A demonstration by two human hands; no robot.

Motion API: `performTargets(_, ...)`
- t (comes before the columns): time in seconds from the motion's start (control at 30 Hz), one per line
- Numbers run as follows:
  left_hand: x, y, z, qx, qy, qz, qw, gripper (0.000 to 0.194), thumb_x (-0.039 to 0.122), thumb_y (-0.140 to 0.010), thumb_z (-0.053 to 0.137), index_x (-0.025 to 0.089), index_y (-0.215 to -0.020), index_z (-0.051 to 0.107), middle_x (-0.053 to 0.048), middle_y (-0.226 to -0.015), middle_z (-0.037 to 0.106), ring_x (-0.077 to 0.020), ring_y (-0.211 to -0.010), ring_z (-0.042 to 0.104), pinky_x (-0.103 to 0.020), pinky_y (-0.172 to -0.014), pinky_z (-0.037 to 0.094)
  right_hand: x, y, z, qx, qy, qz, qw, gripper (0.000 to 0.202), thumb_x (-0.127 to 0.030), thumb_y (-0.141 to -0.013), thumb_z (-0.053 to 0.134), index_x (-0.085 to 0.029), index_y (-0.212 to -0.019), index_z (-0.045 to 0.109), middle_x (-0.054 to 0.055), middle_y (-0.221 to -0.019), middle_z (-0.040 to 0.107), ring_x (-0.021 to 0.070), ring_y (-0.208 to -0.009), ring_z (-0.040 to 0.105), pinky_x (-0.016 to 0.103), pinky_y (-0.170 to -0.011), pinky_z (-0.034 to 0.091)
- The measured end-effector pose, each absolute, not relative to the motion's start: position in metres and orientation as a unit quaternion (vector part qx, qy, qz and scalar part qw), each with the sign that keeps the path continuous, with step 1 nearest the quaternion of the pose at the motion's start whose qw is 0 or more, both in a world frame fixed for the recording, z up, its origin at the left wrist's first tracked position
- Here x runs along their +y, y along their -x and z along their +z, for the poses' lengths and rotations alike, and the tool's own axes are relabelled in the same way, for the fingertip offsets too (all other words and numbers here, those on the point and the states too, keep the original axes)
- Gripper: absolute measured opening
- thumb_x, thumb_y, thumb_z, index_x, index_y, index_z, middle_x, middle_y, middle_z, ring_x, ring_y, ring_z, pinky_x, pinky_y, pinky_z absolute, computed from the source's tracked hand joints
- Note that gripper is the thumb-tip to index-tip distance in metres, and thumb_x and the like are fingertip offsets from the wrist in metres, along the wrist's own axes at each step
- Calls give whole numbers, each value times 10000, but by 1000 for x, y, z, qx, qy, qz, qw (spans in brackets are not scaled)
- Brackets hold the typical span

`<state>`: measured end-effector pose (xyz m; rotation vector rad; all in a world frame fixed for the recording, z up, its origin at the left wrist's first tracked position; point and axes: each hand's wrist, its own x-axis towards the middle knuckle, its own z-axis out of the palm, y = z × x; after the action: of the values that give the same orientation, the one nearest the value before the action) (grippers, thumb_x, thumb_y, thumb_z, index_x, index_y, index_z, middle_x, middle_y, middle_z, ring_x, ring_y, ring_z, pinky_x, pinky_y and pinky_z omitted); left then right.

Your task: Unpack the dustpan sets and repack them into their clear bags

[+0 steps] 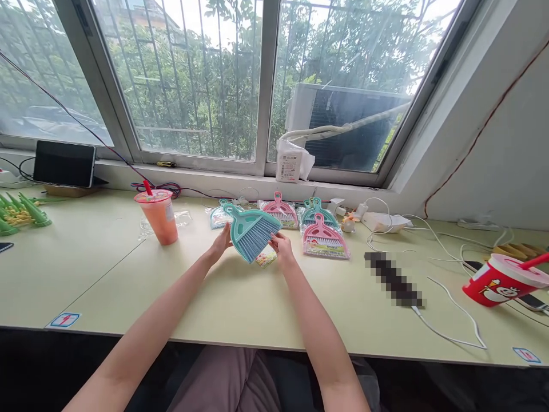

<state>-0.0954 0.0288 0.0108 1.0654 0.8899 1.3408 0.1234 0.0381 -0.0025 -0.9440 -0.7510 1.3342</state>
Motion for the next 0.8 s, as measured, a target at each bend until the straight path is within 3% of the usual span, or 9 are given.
performTargets(0.1, 33, 103, 5, 433, -441, 656, 433, 229, 362, -910, 544, 205, -861, 703, -150, -1213, 657, -325, -1347, 431, -444, -1050, 425, 36, -124, -1, -314, 415, 581, 626, 171, -50, -664, 713, -197, -725, 648, -9, -763, 673, 74, -609, 627, 191, -692, 616)
performTargets(0.17, 38, 118, 0, 446, -446, 695, 344, 134, 240, -857, 581, 207, -918, 697, -130, -1479, 464, -289, -1498, 154, -456, -1176, 254, 36, -126, 0, -297, 421, 578, 632, 181, -33, -675, 701, -198, -714, 638, -18, -744, 660, 64, -595, 615, 176, -690, 611)
performTargets(0.23, 45, 136, -5, 493, -442, 711, 236, 328, 166, -827, 552, 166, -1141, 647, -120, -1622, 205, -257, -1522, -44, -496, -1208, 101, 37, -128, 0, -281, 430, 575, 636, 195, -25, -682, 701, -200, -701, 618, -25, -723, 649, 62, -582, 606, 178, -682, 614)
performTargets(0.3, 56, 151, -7, 589, -457, 654, 128, 536, 139, -812, 516, 88, -1345, 511, -176, -1637, 79, -270, -1517, -88, -540, -1196, 21, 37, -130, -1, -270, 441, 575, 634, 202, -20, -687, 702, -196, -697, 604, -30, -707, 636, 57, -564, 593, 167, -656, 611)
performTargets(0.4, 74, 166, -9, 745, -489, 450, 49, 654, 163, -816, 502, -22, -1430, 376, -284, -1597, 130, -344, -1512, -9, -564, -1187, 11, 36, -131, -2, -267, 451, 577, 626, 204, -3, -691, 696, -181, -699, 596, -33, -716, 632, 42, -548, 586, 136, -614, 593)
performTargets(0.5, 86, 171, -10, 805, -504, 310, 43, 535, 154, -849, 451, -28, -1353, 453, -319, -1486, 362, -386, -1449, 252, -561, -1184, 89, 37, -130, -4, -273, 451, 583, 618, 209, 3, -689, 698, -178, -703, 595, -37, -721, 636, 43, -559, 601, 130, -603, 591)
performTargets(0.6, 87, 167, -12, 793, -522, 313, 22, 448, 40, -835, 387, 60, -1266, 508, -250, -1312, 551, -343, -1311, 451, -554, -1160, 183, 38, -130, -3, -275, 457, 581, 615, 196, -20, -702, 711, -183, -718, 602, -47, -684, 614, 41, -540, 586, 126, -596, 587)
performTargets(0.8, 71, 163, -13, 764, -546, 344, 15, 406, -62, -751, 363, 151, -1016, 586, -170, -1081, 642, -304, -1126, 552, -498, -1054, 334, 34, -131, 5, -271, 448, 580, 624, 157, -26, -738, 666, -173, -712, 619, -46, -679, 596, 32, -534, 568, 121, -602, 573)
